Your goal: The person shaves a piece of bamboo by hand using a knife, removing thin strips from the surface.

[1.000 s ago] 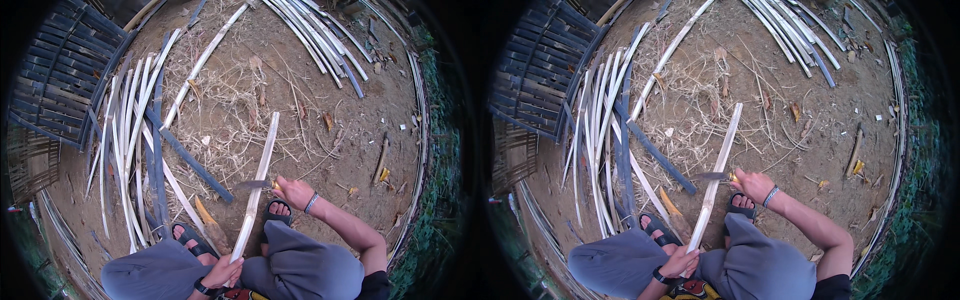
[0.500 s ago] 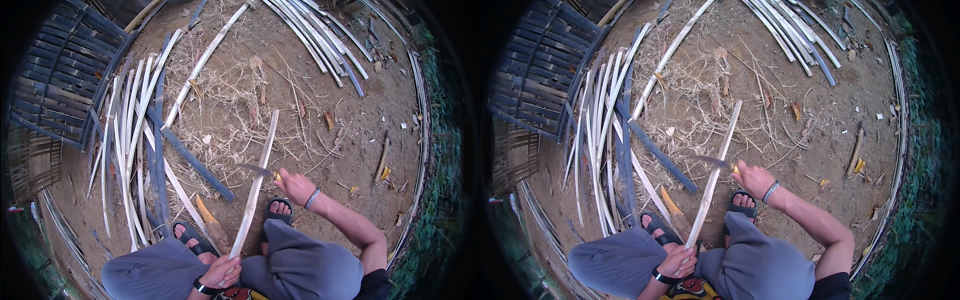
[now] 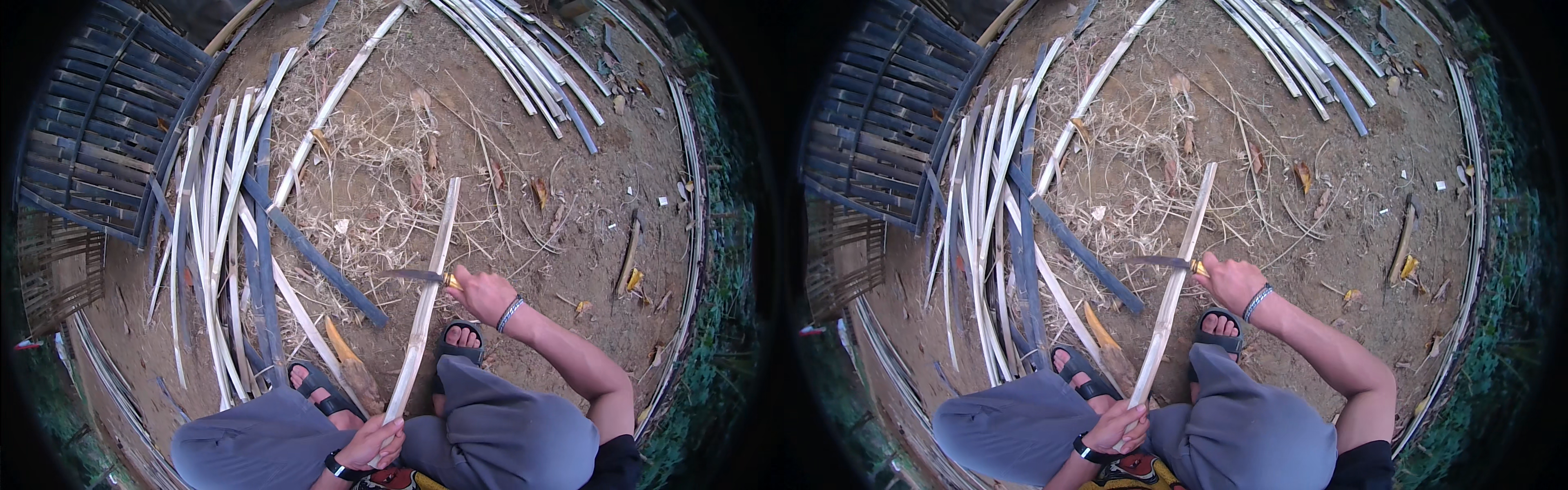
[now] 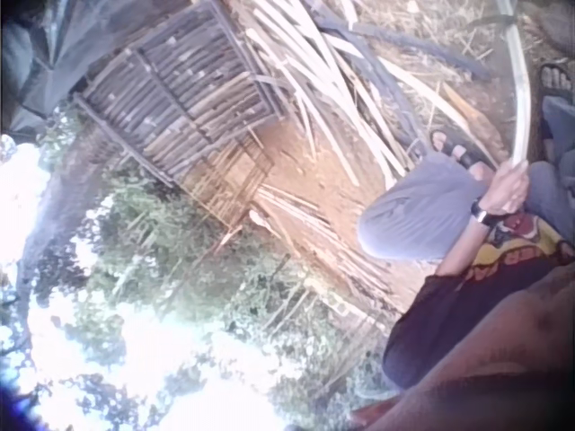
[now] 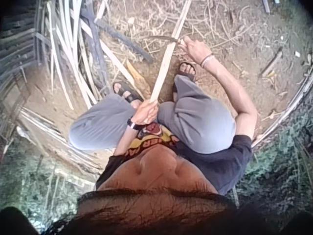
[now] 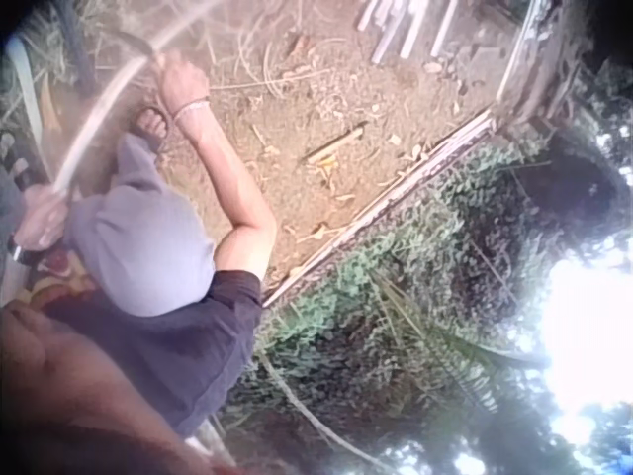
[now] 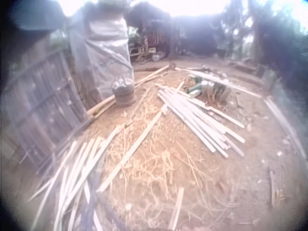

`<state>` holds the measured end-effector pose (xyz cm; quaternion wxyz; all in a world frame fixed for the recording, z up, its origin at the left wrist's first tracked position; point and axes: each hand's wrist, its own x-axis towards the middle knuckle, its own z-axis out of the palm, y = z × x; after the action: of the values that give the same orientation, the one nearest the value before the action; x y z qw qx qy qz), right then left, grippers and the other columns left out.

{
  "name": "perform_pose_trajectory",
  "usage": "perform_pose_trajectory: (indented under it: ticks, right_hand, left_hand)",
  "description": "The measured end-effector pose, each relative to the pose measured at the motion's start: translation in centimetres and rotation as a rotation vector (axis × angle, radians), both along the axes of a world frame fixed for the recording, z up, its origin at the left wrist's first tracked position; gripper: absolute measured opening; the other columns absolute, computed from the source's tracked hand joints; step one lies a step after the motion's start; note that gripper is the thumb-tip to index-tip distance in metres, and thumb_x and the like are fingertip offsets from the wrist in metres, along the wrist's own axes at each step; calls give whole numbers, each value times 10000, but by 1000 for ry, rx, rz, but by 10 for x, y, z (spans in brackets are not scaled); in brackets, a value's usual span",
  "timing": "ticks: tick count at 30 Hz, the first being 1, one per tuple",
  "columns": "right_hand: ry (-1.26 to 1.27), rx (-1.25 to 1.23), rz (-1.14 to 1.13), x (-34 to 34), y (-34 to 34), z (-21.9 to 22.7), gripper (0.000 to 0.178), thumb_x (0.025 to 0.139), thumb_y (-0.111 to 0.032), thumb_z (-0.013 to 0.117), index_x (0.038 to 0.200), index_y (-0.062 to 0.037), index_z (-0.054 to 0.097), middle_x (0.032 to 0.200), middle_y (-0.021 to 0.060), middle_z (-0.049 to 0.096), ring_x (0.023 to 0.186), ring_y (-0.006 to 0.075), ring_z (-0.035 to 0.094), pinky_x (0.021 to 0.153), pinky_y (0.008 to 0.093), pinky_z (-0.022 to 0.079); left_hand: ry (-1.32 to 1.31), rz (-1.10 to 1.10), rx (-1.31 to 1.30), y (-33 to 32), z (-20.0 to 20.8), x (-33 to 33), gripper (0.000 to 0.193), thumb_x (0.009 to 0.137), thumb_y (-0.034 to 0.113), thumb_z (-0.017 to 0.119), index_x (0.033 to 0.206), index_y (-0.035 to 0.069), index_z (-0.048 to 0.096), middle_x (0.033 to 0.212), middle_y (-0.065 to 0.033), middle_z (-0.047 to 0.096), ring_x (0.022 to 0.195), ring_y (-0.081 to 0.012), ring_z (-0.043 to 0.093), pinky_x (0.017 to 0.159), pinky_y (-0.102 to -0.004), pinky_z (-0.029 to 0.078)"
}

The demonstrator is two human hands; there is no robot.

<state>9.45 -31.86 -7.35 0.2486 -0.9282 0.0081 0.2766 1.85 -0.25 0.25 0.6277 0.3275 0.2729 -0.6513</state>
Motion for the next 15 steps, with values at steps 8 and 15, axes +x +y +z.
perform_pose_trajectory:
  ticks: [8,15]
  right_hand:
    - [-22,-32,42,-2,-6,-3,377,990,-407,437,931,-35,438,610,197,616,611,412,645,541,488,535]
    - [9,20,152,-24,10,22,366,991,-408,436,923,-48,448,583,179,608,586,389,647,512,478,528]
  left_hand:
    - [-8,-27,-21,5,-5,-6,246,1037,253,397,896,63,464,508,3,366,328,-128,373,347,-237,328]
    - [-79,-67,80,6,-4,-1,239,1035,242,407,898,55,466,509,-2,371,338,-125,386,333,-240,339]
